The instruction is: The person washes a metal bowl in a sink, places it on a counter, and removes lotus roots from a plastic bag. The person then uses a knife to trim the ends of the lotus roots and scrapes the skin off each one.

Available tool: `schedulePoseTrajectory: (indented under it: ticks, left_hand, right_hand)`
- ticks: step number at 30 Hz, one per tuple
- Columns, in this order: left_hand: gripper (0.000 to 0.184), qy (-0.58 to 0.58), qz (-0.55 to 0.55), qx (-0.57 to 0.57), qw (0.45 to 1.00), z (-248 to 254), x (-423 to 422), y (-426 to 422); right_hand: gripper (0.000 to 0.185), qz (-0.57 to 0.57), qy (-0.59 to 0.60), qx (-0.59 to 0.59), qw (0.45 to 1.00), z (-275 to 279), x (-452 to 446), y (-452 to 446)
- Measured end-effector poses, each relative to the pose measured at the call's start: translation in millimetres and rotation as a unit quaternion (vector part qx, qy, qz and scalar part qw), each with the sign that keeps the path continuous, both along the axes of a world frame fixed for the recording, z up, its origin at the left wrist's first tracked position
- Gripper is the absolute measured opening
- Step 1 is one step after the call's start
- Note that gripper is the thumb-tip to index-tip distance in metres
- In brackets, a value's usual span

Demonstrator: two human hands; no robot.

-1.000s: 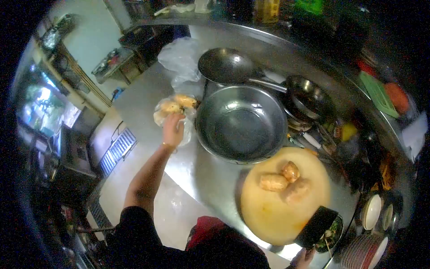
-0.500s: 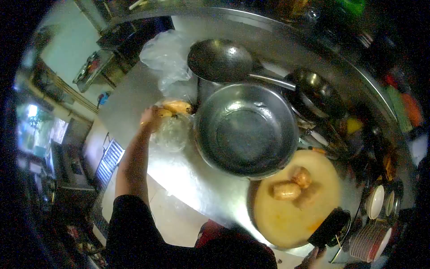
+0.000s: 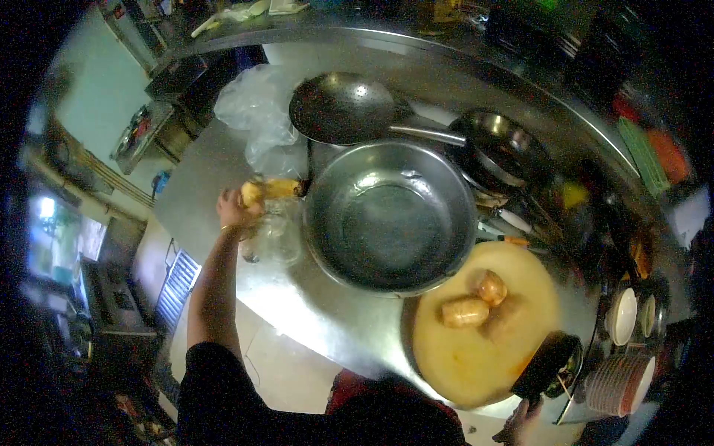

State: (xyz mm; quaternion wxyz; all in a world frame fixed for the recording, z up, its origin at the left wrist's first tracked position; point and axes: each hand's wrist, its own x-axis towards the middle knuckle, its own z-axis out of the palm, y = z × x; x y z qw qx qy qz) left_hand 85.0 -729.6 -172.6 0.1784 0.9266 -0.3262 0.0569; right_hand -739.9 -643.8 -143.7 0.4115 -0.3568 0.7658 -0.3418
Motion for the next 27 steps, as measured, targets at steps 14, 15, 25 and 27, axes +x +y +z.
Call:
schedulePoseTrajectory:
  ticks: [14, 15, 25, 27]
  left_hand:
    - [0.068, 0.751, -0.296, -0.525, 0.268, 159, -306, 36]
    - [0.069, 0.760, -0.278, -0.480, 0.339, 143, -348, 34]
    - [0.075, 0.187, -0.524, 0.060, 0.829, 91, -699, -11]
    - [0.068, 0.095, -0.567, 0.059, 0.816, 99, -744, -12]
  right_hand:
    - [0.028, 0.088, -0.157, -0.057, 0.982, -33, -53, -5]
    - [0.026, 0.089, -0.177, -0.056, 0.979, -28, -54, -1]
    - [0.040, 0.236, -0.017, -0.155, 0.959, 32, -202, 37]
    - [0.038, 0.255, -0.019, -0.176, 0.951, 39, -235, 45]
